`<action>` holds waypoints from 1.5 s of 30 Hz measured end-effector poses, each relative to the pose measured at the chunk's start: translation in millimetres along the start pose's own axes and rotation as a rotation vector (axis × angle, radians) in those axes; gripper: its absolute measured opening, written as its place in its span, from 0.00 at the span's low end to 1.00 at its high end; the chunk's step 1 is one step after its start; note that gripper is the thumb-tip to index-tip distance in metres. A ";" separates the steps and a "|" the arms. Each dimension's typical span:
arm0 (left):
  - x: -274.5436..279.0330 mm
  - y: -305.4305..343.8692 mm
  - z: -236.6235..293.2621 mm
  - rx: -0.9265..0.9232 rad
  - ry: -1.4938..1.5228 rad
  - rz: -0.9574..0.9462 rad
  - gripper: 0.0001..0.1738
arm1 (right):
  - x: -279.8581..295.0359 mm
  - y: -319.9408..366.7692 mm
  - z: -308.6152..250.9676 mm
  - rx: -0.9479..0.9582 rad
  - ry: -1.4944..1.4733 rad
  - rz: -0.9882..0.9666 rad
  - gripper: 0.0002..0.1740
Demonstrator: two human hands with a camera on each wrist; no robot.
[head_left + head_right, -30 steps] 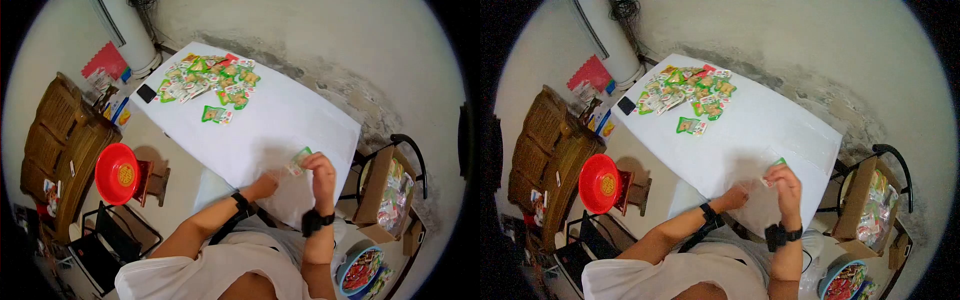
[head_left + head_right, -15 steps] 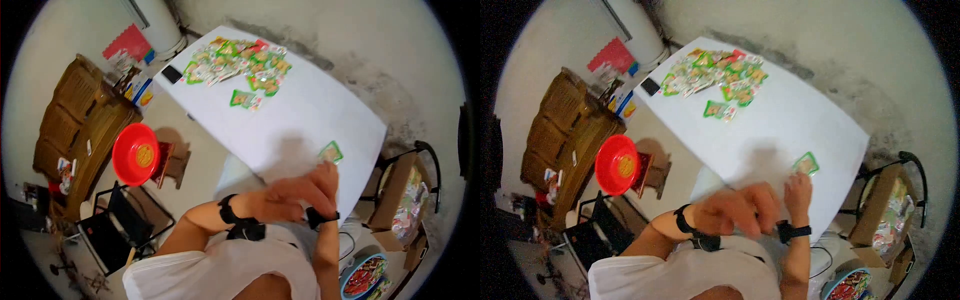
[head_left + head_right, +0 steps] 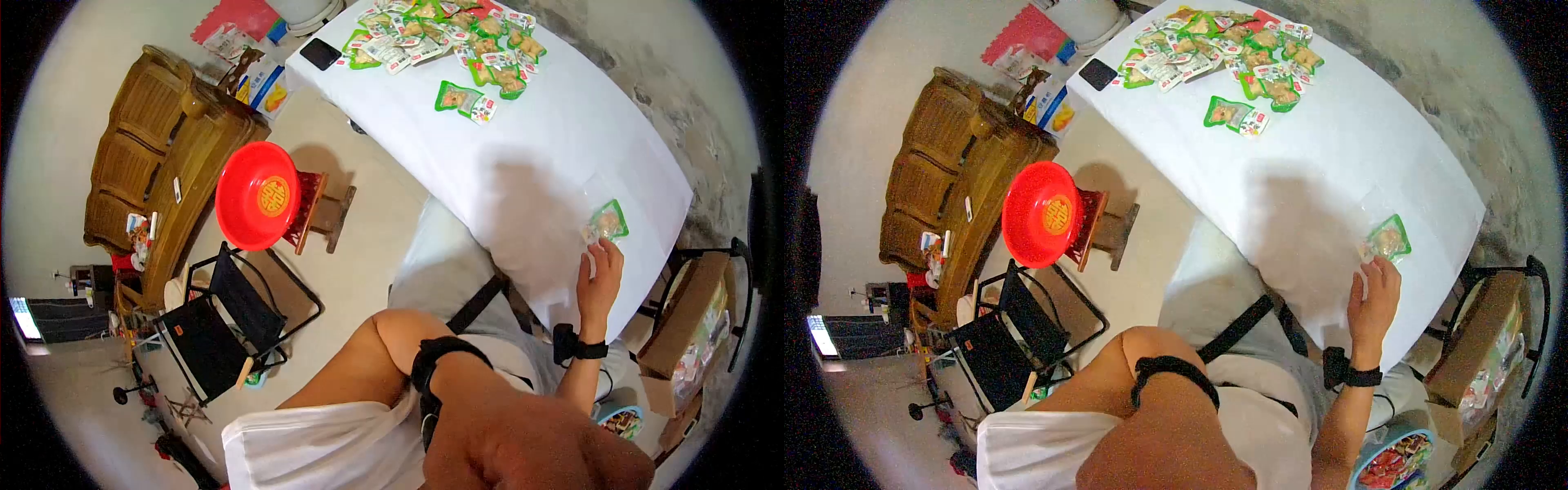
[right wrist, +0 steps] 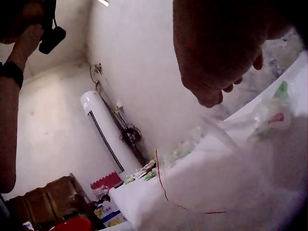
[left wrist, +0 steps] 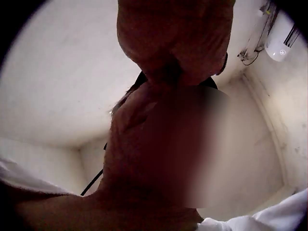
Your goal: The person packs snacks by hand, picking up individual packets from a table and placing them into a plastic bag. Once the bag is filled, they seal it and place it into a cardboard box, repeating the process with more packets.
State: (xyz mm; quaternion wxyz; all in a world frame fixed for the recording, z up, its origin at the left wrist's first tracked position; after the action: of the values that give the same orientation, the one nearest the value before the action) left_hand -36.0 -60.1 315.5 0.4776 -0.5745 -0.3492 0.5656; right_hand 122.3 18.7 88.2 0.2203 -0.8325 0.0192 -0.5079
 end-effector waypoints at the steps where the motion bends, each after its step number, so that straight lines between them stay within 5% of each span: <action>1: 0.5 0.5 -0.8 0.002 0.004 0.000 0.18 | 1.1 -0.7 -2.4 -0.004 -0.008 -0.001 0.12; 21: 51.6 25.6 63.3 0.070 -0.126 0.064 0.18 | -7.4 -27.9 -30.4 0.018 -0.027 -0.054 0.11; 23: 94.5 47.1 92.9 0.259 -0.565 0.346 0.16 | -14.3 -23.8 -22.7 -0.119 -0.122 -0.094 0.10; 24: 130.7 73.3 123.8 0.391 -0.917 0.578 0.15 | -6.4 -31.6 -32.0 0.052 -0.022 -0.095 0.12; 25: 159.6 88.1 149.3 0.312 -1.104 0.836 0.11 | -3.6 -34.6 -32.7 0.053 -0.007 -0.082 0.12; 27: 245.0 155.4 203.7 0.496 -1.589 1.104 0.17 | -2.0 -34.0 -32.0 0.011 -0.001 -0.146 0.13; 28: 267.8 182.4 232.6 0.727 -1.893 1.273 0.21 | -0.6 -32.4 -30.4 -0.002 -0.018 -0.147 0.15; 29: 290.2 211.0 261.1 0.932 -2.391 1.029 0.23 | 0.3 -32.0 -30.8 -0.001 -0.004 -0.133 0.15; 30: 308.9 232.9 280.1 0.909 -2.536 0.918 0.25 | -0.8 -30.1 -31.0 -0.032 0.000 -0.154 0.15; 31: 312.7 234.8 289.0 0.976 -2.537 0.983 0.26 | -2.6 -27.5 -29.8 -0.063 0.002 -0.175 0.15; 33: 336.3 244.3 307.0 1.365 -2.687 0.804 0.25 | -5.7 -18.2 -28.0 -0.051 0.008 -0.164 0.16; 37: 373.3 254.5 332.0 1.610 -2.739 0.691 0.22 | -17.1 -0.4 -29.2 -0.021 0.008 -0.229 0.20; 41: 404.4 282.1 357.2 1.428 -2.957 0.058 0.14 | -13.1 9.3 -29.9 -0.057 -0.034 -0.261 0.24; 42: 394.3 277.8 356.7 1.254 -2.874 0.093 0.14 | -9.5 10.3 -31.7 -0.060 -0.018 -0.246 0.23; 43: 382.1 264.2 343.6 1.484 -2.796 0.177 0.17 | -8.6 15.9 -27.3 -0.100 0.011 -0.232 0.23; 44: 378.6 268.2 345.0 1.398 -2.859 -0.144 0.20 | -12.4 19.5 -22.4 -0.126 0.002 -0.233 0.23; 45: 375.0 267.4 342.5 1.441 -2.870 -0.075 0.21 | -13.7 21.2 -19.1 -0.141 -0.014 -0.235 0.22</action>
State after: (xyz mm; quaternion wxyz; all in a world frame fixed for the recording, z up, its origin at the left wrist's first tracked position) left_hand -366.4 265.4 -22.6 0.0580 -0.7478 0.1738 -0.6381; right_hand 103.4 -3.6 75.9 0.1004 -0.8461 -0.0443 -0.5216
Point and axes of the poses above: each hand's wrist, its own y-axis away from the middle knuckle, its own x-axis out of the back of the hand, z = x × y, the point moved 5 cm from there along -y, towards the middle knuckle
